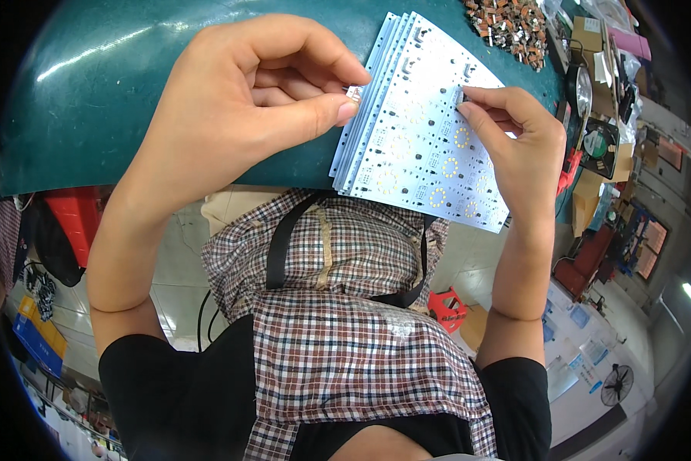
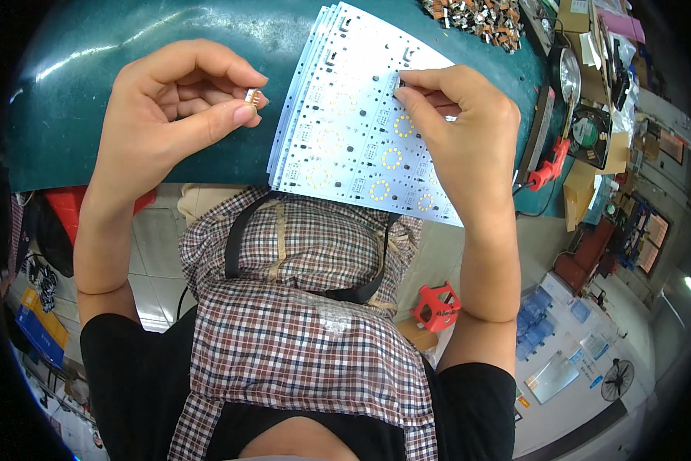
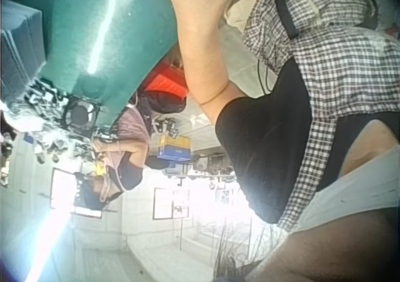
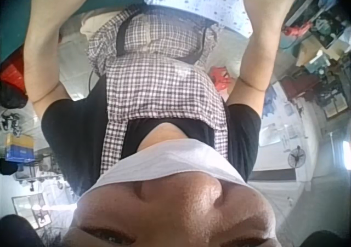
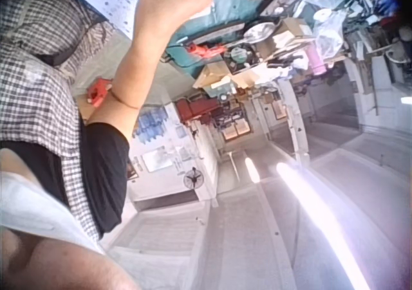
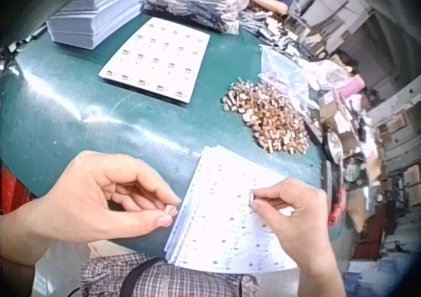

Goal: Assembling small electronic components onto a printed circuit board sheet.

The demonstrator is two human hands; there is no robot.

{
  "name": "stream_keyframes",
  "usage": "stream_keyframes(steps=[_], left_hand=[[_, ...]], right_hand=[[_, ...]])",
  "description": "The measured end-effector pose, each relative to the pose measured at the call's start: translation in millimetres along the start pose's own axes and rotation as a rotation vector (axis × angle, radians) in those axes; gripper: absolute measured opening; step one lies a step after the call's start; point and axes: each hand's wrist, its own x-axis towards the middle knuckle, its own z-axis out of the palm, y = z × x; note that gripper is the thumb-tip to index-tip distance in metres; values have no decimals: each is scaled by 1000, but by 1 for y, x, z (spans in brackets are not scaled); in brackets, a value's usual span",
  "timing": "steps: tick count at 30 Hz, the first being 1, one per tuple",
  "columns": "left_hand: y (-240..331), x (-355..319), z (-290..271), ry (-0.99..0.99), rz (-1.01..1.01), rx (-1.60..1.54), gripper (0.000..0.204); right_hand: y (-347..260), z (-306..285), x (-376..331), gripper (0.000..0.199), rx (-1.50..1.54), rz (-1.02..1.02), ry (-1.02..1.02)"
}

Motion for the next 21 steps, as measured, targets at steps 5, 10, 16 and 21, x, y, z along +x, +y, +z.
stream_keyframes(steps=[5, 10, 16, 21], left_hand=[[0, -2, 0, -6, -6, 26, 18], [-1, -2, 1, -8, -9, 42, 17], [-2, -1, 7, -1, -57, 44, 17], [-2, 2, 9, 78, -67, 152, 21]], right_hand=[[2, 2, 1, 15, -238, -316, 15], [3, 8, -3, 12, -378, -434, 83], [8, 8, -6, 14, -393, -461, 102], [11, 6, -2, 9, -272, -381, 87]])
